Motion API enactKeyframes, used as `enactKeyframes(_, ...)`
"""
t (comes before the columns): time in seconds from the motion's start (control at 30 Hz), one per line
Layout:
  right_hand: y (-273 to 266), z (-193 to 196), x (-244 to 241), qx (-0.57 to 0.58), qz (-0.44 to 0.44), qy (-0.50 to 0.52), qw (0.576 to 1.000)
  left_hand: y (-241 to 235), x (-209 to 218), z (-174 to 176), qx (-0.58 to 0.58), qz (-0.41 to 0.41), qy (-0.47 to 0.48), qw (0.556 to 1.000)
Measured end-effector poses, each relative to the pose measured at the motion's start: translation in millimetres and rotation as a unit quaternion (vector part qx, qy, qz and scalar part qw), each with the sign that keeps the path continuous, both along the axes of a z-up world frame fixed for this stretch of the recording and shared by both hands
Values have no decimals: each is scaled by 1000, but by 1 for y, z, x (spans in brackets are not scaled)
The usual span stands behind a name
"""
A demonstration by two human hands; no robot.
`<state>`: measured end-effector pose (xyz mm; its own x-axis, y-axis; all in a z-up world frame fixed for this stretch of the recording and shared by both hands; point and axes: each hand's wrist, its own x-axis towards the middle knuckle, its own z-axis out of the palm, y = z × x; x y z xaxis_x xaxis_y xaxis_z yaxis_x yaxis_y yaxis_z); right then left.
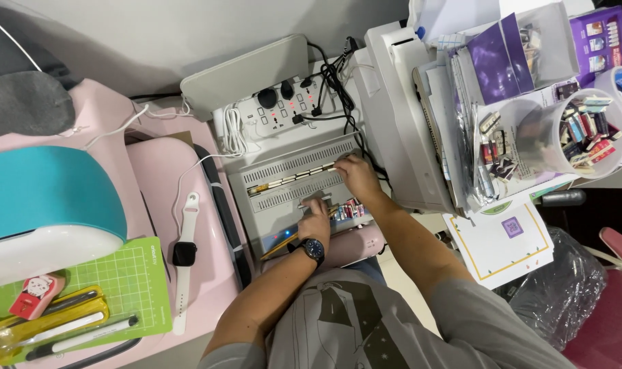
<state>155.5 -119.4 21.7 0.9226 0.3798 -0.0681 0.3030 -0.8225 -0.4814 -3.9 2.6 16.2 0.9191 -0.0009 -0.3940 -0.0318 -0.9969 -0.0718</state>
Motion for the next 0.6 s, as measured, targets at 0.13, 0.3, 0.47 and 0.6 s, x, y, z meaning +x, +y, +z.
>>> enactKeyframes(0.13,11,13,8,-19,38,-14,999,-4,3,-8,14,-11,-9,1000)
enactKeyframes(0.3,19,35,5,-67,95,4,993,-10,-4,-26,2,10,-45,999)
enactKeyframes(0.47,24,26,10,-72,118,1,990,-8,-4,-31,-9,7,-38,999)
enactKeyframes(0.6,25,17,11,-113,143,-34,983,-6,-5,-26,-9,-2,-19,1000)
